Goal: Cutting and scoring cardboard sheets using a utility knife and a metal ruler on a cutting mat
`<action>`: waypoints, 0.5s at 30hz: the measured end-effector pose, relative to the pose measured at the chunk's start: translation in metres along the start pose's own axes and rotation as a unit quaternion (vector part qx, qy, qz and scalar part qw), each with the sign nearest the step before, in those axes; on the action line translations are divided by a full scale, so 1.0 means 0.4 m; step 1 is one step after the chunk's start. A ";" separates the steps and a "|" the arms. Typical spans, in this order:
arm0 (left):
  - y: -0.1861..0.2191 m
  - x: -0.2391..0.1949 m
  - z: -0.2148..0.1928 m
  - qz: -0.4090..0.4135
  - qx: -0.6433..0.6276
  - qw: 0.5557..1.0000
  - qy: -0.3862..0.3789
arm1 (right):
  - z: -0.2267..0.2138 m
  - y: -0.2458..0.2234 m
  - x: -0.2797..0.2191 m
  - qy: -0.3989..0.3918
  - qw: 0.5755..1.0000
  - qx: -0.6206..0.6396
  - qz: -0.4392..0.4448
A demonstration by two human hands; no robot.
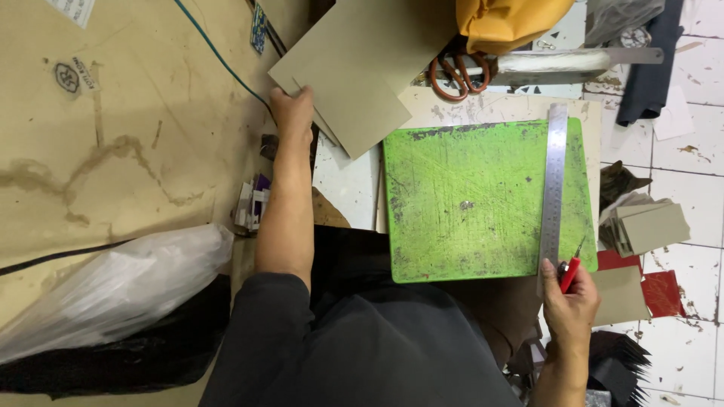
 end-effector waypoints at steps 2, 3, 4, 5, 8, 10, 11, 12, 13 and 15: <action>0.014 0.002 0.001 0.007 0.008 1.000 -0.014 | 0.001 -0.003 0.001 0.004 1.000 0.003 0.000; 0.015 0.005 0.000 0.007 0.008 1.000 -0.013 | 0.001 -0.011 -0.002 0.003 1.000 0.003 0.000; 0.017 0.008 -0.002 0.017 -0.004 1.000 -0.012 | 0.001 -0.021 -0.004 -0.001 1.000 0.009 -0.010; 0.021 0.011 -0.003 0.028 -0.015 0.999 -0.011 | 0.002 -0.031 -0.006 -0.005 1.000 0.015 -0.020; 0.020 0.033 -0.007 0.054 0.016 0.998 0.004 | -0.001 -0.028 -0.002 -0.021 1.000 0.002 -0.023; 0.044 0.041 -0.009 0.117 0.135 0.984 0.016 | 0.001 -0.045 -0.004 -0.014 1.000 -0.010 -0.021; 0.060 0.043 -0.005 0.176 0.251 0.952 0.028 | 0.001 -0.053 -0.006 -0.009 1.000 -0.023 -0.018; 0.044 0.051 0.021 0.177 0.250 0.951 0.027 | -0.002 -0.056 -0.005 -0.007 1.000 -0.023 -0.018; 0.039 0.056 0.061 0.255 0.324 0.910 -0.036 | -0.002 -0.060 -0.005 -0.008 0.999 -0.040 -0.022; 0.063 -0.011 0.132 0.329 0.394 0.852 -0.100 | -0.002 -0.057 -0.004 -0.008 0.998 -0.054 -0.024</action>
Point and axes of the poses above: each hand's wrist, its own x-axis towards the middle knuckle, its own z-axis out of the palm, y = z × x, the point moved 3 cm from there along x, towards the middle knuckle, and after that the axes turned 10 degrees about -y, right-handed, at the moved point
